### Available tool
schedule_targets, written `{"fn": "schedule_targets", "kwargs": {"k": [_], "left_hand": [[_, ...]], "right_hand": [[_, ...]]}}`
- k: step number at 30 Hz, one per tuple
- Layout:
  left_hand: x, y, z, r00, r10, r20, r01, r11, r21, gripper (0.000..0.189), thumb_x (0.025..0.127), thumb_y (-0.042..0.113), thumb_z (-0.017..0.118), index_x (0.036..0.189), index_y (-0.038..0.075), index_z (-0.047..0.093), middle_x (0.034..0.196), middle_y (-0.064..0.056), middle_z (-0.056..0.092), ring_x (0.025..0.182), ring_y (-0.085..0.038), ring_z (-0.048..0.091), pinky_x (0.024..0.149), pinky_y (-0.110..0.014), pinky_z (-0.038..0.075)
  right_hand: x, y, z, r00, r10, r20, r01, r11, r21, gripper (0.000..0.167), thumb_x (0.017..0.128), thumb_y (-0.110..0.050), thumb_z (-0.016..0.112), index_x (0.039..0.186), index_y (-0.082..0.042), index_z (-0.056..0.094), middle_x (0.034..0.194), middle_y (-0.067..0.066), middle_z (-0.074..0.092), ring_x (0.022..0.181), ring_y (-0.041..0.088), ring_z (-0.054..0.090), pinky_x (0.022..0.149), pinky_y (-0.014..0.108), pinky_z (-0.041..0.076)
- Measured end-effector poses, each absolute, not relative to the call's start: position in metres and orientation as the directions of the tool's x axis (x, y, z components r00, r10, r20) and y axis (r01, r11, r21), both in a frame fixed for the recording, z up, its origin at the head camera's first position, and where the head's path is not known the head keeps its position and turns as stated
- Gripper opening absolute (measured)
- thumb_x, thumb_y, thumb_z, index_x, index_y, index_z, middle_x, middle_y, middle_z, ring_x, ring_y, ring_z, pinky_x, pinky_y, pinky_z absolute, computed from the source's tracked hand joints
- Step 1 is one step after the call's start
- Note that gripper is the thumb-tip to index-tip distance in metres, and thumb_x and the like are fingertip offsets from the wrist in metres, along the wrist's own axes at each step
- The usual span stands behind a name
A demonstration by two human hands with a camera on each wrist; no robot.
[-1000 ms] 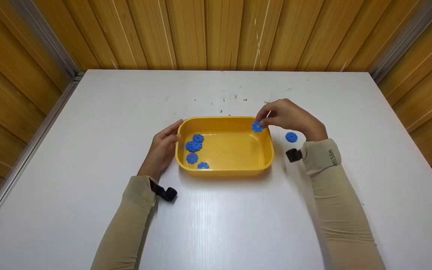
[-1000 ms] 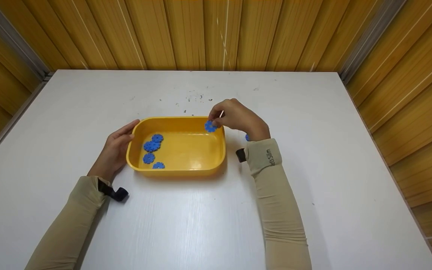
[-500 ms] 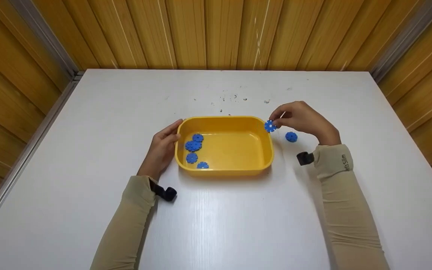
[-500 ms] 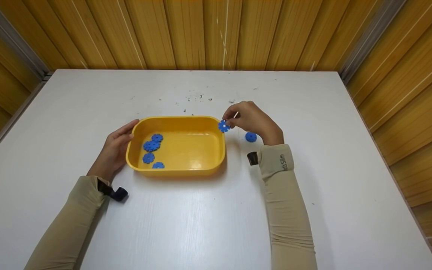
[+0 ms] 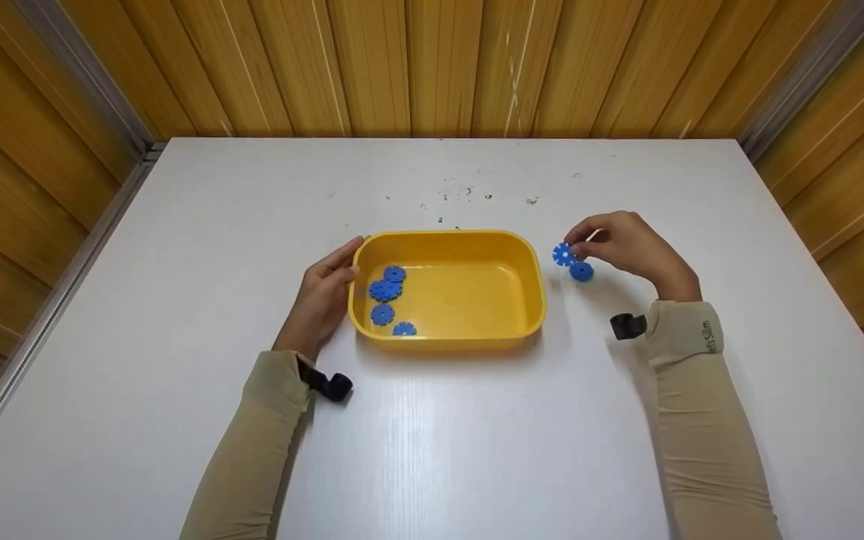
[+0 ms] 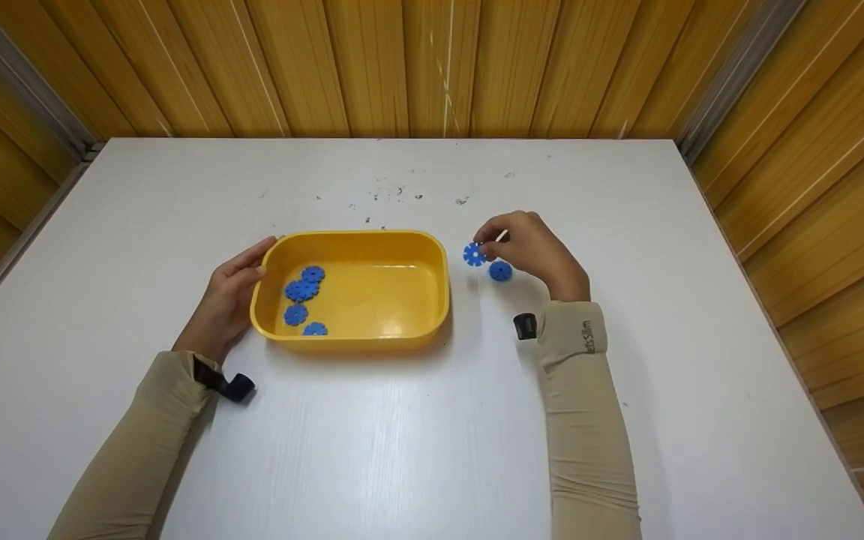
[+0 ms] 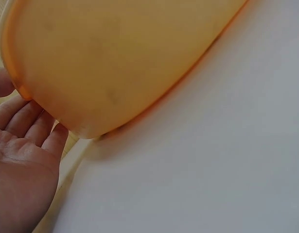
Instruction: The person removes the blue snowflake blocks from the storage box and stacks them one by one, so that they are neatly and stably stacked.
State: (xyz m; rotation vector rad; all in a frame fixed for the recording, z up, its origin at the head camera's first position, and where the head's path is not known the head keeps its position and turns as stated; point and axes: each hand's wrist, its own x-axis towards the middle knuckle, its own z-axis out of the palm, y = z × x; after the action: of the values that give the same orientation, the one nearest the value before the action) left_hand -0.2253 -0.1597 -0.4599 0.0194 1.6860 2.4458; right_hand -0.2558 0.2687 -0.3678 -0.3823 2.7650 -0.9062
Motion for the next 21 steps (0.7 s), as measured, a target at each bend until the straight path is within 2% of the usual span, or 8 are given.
{"fn": "schedule_targets", "kwargs": {"k": [2,10,17,21], "left_hand": [[-0.226,-0.160,-0.460,-0.985,0.149,-0.084,-0.131,-0.346,0.929,0.057,0.101,-0.002,0.048,0.156,0.006,0.040,0.167,-0.004,0.035,0.156,-0.015,0.031,0.126,-0.029,0.030],[-0.227,-0.160,-0.461,-0.986,0.154,-0.066,-0.116,-0.343,0.932,0.057,0.101,-0.002,0.046,0.157,0.002,0.035,0.168,-0.008,0.032,0.157,-0.019,0.028,0.127,-0.032,0.028],[-0.226,-0.160,-0.461,-0.985,0.156,-0.079,-0.131,-0.354,0.926,0.056,0.101,-0.001,0.047,0.157,0.004,0.038,0.167,-0.006,0.035,0.156,-0.018,0.032,0.126,-0.031,0.031],[-0.226,-0.160,-0.461,-0.984,0.154,-0.085,-0.136,-0.362,0.922,0.056,0.101,-0.001,0.047,0.156,0.004,0.040,0.166,-0.006,0.036,0.155,-0.018,0.032,0.125,-0.031,0.032]], "right_hand": [[-0.256,0.273,-0.372,-0.949,-0.292,-0.123,-0.164,0.784,-0.598,0.024,0.098,-0.009,0.066,0.120,-0.004,0.073,0.119,0.019,0.071,0.103,0.032,0.066,0.102,0.050,0.056],[-0.257,0.284,-0.383,-0.957,-0.263,-0.122,-0.136,0.778,-0.614,0.024,0.099,-0.012,0.064,0.120,-0.002,0.073,0.119,0.022,0.071,0.103,0.031,0.068,0.095,0.035,0.057],[-0.258,0.290,-0.390,-0.958,-0.260,-0.120,-0.134,0.777,-0.615,0.025,0.100,-0.012,0.064,0.121,-0.001,0.073,0.122,0.023,0.070,0.104,0.032,0.069,0.102,0.049,0.055],[-0.259,0.293,-0.394,-0.961,-0.246,-0.127,-0.117,0.777,-0.619,0.025,0.099,-0.011,0.064,0.121,-0.001,0.073,0.122,0.023,0.070,0.104,0.032,0.068,0.103,0.050,0.055]]}}
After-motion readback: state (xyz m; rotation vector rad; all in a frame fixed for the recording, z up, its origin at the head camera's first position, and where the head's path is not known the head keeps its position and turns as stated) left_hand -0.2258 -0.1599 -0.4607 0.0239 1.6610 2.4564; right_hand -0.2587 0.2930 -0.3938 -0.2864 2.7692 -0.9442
